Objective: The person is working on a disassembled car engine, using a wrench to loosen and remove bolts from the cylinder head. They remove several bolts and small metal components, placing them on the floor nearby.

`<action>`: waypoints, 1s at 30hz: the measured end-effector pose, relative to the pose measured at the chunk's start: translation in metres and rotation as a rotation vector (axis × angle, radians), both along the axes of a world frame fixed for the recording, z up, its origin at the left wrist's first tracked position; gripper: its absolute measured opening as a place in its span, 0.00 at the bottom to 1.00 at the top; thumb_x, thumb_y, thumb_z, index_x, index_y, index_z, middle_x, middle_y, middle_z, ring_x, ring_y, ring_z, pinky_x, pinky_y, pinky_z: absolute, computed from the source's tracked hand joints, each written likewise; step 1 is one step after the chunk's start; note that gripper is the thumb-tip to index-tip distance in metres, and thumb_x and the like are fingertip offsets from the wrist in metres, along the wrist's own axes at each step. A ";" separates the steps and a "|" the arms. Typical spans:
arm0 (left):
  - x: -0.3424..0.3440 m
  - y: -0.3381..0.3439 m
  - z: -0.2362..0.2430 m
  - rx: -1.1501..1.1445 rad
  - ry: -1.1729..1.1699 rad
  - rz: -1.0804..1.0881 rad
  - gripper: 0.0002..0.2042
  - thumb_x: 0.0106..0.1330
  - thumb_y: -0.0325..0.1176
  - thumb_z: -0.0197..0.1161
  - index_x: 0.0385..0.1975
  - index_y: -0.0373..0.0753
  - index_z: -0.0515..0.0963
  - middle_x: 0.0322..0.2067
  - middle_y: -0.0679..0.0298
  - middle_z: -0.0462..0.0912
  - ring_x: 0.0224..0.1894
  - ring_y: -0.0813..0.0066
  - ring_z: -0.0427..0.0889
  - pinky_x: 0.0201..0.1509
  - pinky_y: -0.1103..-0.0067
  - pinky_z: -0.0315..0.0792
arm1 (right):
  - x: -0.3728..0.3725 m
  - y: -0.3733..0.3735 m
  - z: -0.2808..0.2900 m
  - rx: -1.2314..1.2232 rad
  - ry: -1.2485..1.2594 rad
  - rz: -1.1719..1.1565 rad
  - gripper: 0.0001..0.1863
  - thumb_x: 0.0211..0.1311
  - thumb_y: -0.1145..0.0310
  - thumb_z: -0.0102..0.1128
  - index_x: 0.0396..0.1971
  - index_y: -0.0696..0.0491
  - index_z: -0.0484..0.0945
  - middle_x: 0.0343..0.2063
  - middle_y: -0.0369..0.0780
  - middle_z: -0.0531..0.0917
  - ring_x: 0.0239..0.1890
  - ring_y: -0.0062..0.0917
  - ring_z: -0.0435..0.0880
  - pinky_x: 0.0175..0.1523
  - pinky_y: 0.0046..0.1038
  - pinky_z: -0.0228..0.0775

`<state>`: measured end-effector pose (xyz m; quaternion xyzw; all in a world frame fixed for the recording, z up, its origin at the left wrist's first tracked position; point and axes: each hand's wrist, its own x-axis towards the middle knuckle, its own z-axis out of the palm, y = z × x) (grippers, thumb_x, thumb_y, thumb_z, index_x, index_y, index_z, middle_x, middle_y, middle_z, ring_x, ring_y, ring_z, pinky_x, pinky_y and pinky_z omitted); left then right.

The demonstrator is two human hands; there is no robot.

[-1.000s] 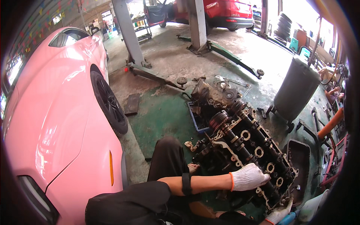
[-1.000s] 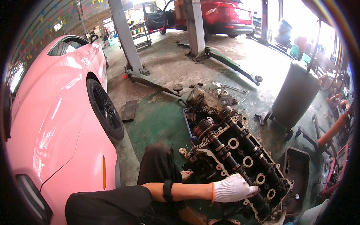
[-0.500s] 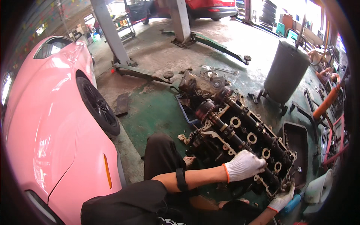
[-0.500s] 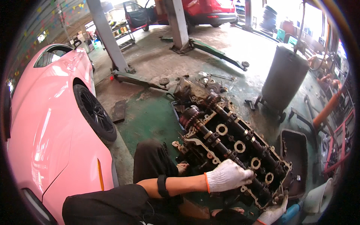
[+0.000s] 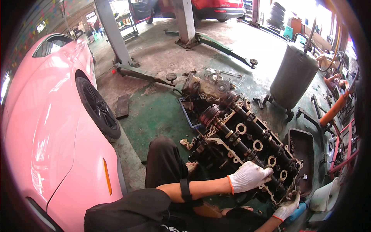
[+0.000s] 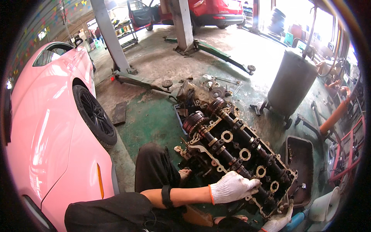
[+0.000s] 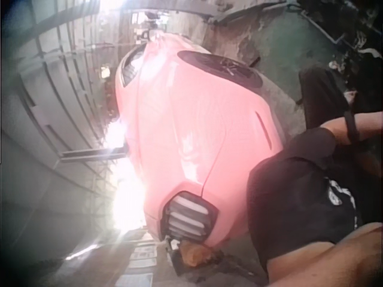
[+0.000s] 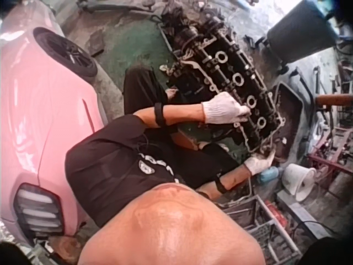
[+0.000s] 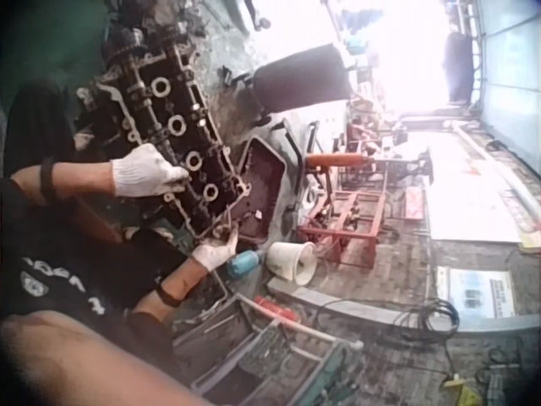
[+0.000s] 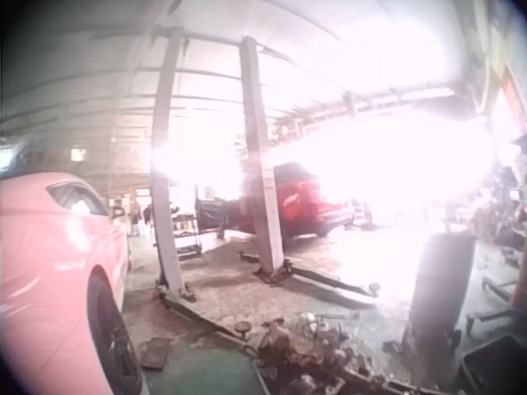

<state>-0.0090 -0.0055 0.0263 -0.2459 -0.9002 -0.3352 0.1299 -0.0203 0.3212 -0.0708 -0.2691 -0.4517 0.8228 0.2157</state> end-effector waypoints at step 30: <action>-0.010 0.008 -0.011 -0.076 0.096 0.024 0.12 0.69 0.41 0.62 0.34 0.38 0.75 0.22 0.58 0.83 0.26 0.58 0.87 0.30 0.66 0.77 | -0.003 0.023 -0.020 0.004 0.074 0.077 0.12 0.74 0.61 0.60 0.49 0.49 0.84 0.34 0.30 0.86 0.28 0.15 0.79 0.35 0.20 0.73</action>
